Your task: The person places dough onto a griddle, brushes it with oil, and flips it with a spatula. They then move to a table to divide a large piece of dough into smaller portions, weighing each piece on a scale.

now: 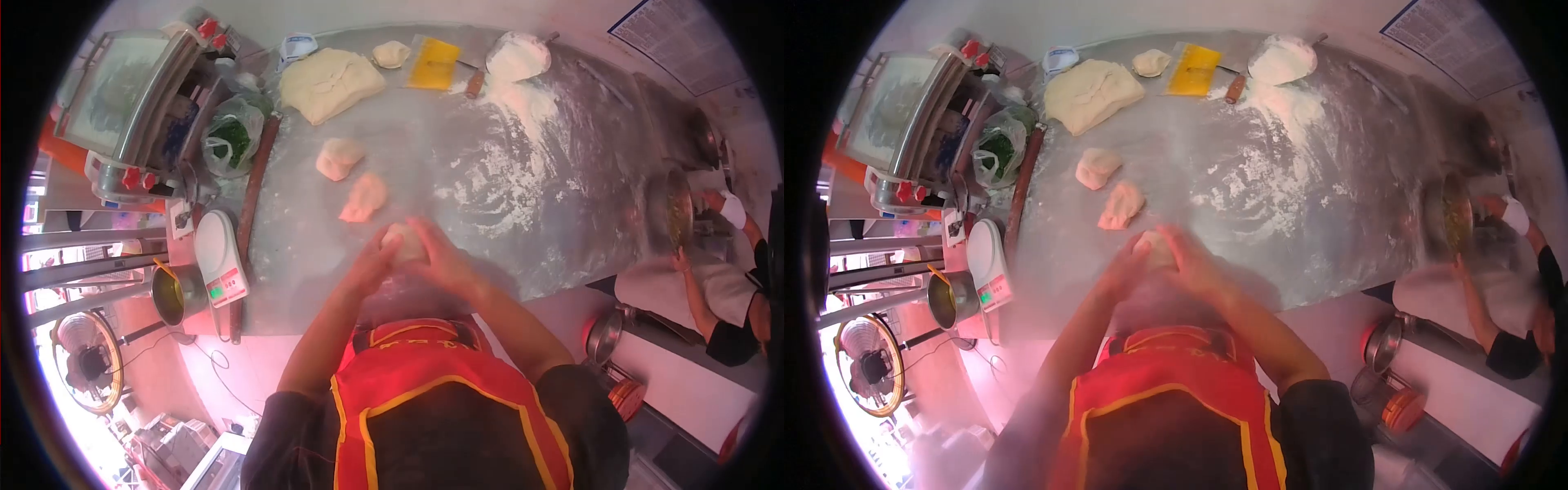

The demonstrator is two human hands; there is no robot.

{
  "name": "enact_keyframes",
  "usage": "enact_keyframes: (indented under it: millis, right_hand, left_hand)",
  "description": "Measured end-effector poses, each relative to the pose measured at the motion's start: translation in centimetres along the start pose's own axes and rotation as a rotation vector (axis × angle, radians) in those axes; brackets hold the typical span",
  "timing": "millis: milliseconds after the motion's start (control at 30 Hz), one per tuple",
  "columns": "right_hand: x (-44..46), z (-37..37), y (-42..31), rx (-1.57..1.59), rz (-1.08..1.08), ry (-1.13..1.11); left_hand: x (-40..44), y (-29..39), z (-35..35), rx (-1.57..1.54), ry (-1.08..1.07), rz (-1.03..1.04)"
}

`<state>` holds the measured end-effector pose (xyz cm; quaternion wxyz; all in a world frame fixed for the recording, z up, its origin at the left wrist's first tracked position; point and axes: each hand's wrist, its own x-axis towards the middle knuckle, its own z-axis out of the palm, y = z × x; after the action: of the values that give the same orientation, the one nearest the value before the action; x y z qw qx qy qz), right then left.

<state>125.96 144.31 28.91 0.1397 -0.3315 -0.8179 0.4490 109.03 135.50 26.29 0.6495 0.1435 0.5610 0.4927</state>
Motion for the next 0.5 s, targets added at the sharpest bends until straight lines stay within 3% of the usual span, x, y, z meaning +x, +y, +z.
enact_keyframes:
  millis: [67,133,167,233,267,367,467,500]
  right_hand:
    - [-1.0,-2.2,0.1,-0.037,-0.141,-0.053]
    - [-1.0,-4.7,5.2,0.176,0.244,0.131]
    - [-0.3,-8.1,7.2,0.135,0.374,0.181]
    - [0.4,-11.7,13.3,-0.225,0.466,0.502]
    - [0.6,-11.0,16.8,-0.544,0.411,0.775]
    - [3.2,-9.9,16.8,-0.772,0.176,0.776]
    - [4.4,-7.4,14.4,-0.445,-0.153,0.592]
    - [4.8,-6.2,13.8,-0.393,-0.136,0.585]
  left_hand:
    - [1.0,-2.0,0.9,-0.320,-0.075,-0.108]
    - [-0.2,-2.4,0.5,-0.317,-0.001,-0.097]
    - [-0.9,-2.4,0.2,-0.317,0.037,-0.092]
    - [-2.1,-1.7,-0.4,-0.345,0.045,-0.077]
    - [-2.5,-1.5,-0.7,-0.357,0.046,-0.067]
    - [-3.5,-1.6,-1.6,-0.347,0.108,-0.041]
    - [-4.3,-1.3,-1.6,-0.337,0.181,-0.039]
    - [-4.5,-1.3,-1.6,-0.323,0.205,-0.037]
